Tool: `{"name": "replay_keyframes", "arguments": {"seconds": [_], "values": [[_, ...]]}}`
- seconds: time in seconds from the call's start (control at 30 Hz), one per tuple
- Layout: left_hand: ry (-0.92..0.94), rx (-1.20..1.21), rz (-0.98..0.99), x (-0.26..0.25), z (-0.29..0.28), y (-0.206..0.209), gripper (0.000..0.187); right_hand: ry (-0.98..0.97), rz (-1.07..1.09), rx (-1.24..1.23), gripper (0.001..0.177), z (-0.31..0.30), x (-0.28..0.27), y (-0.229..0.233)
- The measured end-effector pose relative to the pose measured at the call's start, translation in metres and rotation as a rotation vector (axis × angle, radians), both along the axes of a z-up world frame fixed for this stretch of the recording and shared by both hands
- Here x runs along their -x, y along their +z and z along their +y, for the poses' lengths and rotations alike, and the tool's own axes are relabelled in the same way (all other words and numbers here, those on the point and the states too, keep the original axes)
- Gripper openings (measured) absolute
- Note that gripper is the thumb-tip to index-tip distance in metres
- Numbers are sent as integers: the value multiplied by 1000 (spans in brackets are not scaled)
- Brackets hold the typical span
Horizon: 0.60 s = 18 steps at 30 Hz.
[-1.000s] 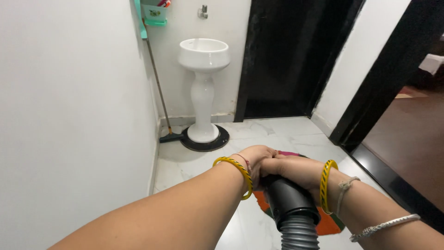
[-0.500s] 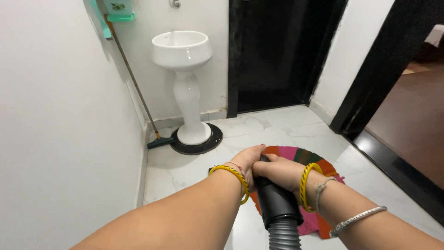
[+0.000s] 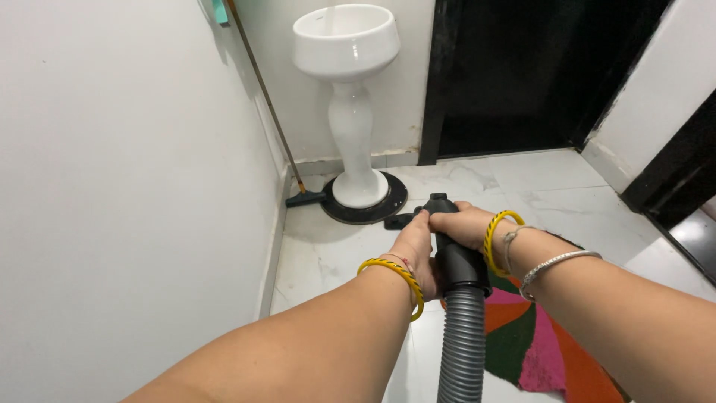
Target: The person holds a vacuum cleaner hose and vacuums various floor surfaces across rooms, moving the nozzle over a carpet, tile floors, and wooden flooring.
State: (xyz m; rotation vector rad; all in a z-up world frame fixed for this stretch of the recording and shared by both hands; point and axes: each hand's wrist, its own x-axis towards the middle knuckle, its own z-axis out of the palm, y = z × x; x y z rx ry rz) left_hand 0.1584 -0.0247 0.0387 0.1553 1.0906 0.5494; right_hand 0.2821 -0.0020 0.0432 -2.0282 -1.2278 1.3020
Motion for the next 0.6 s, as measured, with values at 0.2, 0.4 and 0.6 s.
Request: {"name": "replay_keyframes", "arguments": {"seconds": [0.2,0.4,0.6], "values": [[-108,-92,-18,25,-17,4,70,21,160,-31,82,-53,32,4],[-118,-163,-83,54,-46,1,55,94,161,-24,77,-117,67,21],[-184,-143,43,108,-99,-3,32,110,279,37,69,-189,127,31]]}}
